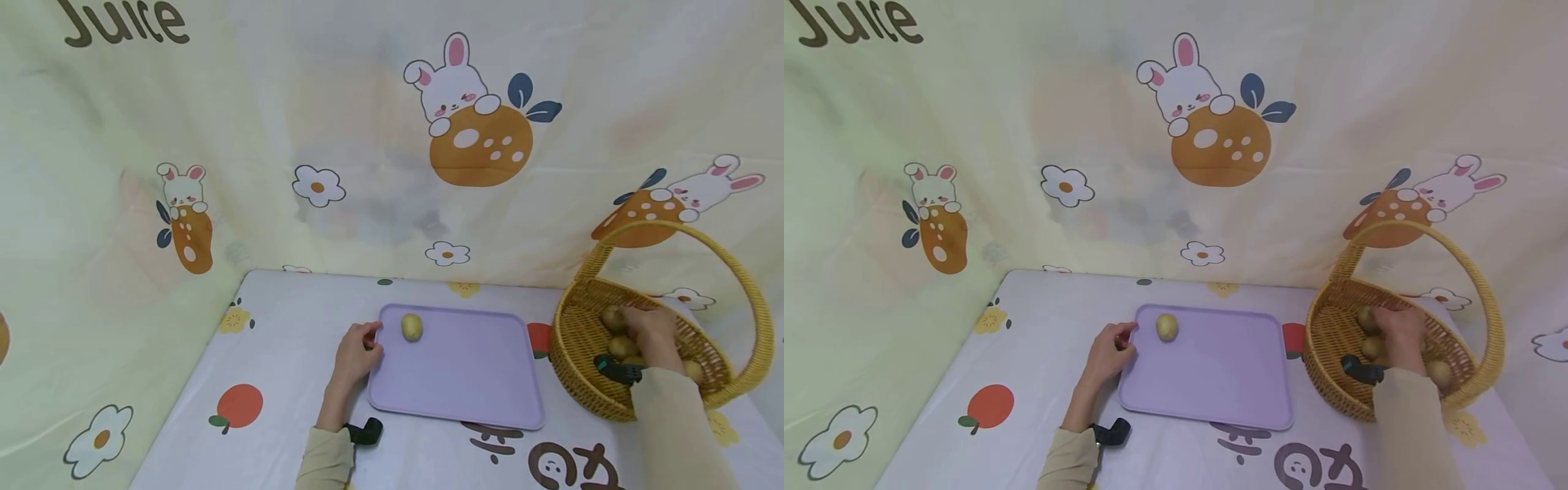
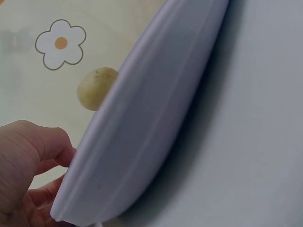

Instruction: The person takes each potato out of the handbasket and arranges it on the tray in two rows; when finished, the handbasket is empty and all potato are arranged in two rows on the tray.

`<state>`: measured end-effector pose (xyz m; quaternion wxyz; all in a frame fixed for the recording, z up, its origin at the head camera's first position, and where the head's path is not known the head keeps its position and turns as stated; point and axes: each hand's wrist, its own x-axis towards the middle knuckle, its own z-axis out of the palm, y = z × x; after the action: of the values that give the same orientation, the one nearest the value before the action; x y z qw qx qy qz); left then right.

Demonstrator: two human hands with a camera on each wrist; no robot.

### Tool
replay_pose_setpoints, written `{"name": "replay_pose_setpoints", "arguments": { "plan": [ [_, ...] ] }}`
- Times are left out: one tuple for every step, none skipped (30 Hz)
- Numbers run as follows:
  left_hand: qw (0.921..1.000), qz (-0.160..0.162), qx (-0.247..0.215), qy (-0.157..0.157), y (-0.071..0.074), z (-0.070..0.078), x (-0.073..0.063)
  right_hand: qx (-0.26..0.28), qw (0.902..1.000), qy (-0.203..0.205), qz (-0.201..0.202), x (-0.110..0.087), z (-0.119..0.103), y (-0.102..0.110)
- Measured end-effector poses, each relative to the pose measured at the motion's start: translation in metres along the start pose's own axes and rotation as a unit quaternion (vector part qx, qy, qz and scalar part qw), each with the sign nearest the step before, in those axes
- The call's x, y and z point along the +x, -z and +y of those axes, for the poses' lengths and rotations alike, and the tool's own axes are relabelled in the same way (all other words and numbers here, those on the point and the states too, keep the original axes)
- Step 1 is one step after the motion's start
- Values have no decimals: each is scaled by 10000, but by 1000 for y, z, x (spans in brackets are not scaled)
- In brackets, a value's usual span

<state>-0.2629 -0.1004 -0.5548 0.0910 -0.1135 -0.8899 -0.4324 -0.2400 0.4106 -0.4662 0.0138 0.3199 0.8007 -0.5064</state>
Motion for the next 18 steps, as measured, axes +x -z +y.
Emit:
{"name": "replay_pose_setpoints", "arguments": {
  "plan": [
    [10000,-2,-11,-6,0,0,0,25,10000,69,-54,-1,1,0],
    [10000,-2,-15,-3,0,1,0,84,9998,135,-104,-1,3,0],
    [10000,-4,-16,0,0,1,0,136,9996,206,-149,-2,4,-1],
    [10000,-6,-14,2,0,2,1,191,9992,292,-184,-3,5,-1],
    [10000,-9,-12,0,0,2,1,262,9986,393,-219,-4,6,-1],
    [10000,-10,-5,-2,0,1,0,300,9981,474,-244,-4,6,-2],
    [10000,-8,-1,-3,0,1,0,317,9978,524,-267,-5,7,-2],
    [10000,-6,6,-2,0,1,0,322,9975,560,-277,-5,7,-2],
    [10000,-3,12,-3,0,1,0,330,9974,569,-281,-5,7,-2],
    [10000,4,24,-12,0,0,0,303,9976,571,-266,-5,7,-2],
    [10000,8,28,-13,0,0,0,257,9977,578,-243,-5,6,-2],
    [10000,12,30,-6,0,0,1,201,9979,569,-239,-5,6,-1],
    [10000,15,30,-4,-1,0,1,124,9980,580,-210,-5,5,0],
    [10000,18,27,-7,-1,0,1,78,9980,597,-203,-6,5,1],
    [10000,20,23,-6,-1,1,1,47,9979,608,-205,-7,4,2],
    [10000,21,21,-13,-1,1,1,17,9977,640,-215,-8,4,2],
    [10000,19,20,-13,-1,1,1,31,9975,657,-249,-9,4,3],
    [10000,14,26,-5,-1,0,1,48,9973,670,-292,-10,4,4]
  ]
}}
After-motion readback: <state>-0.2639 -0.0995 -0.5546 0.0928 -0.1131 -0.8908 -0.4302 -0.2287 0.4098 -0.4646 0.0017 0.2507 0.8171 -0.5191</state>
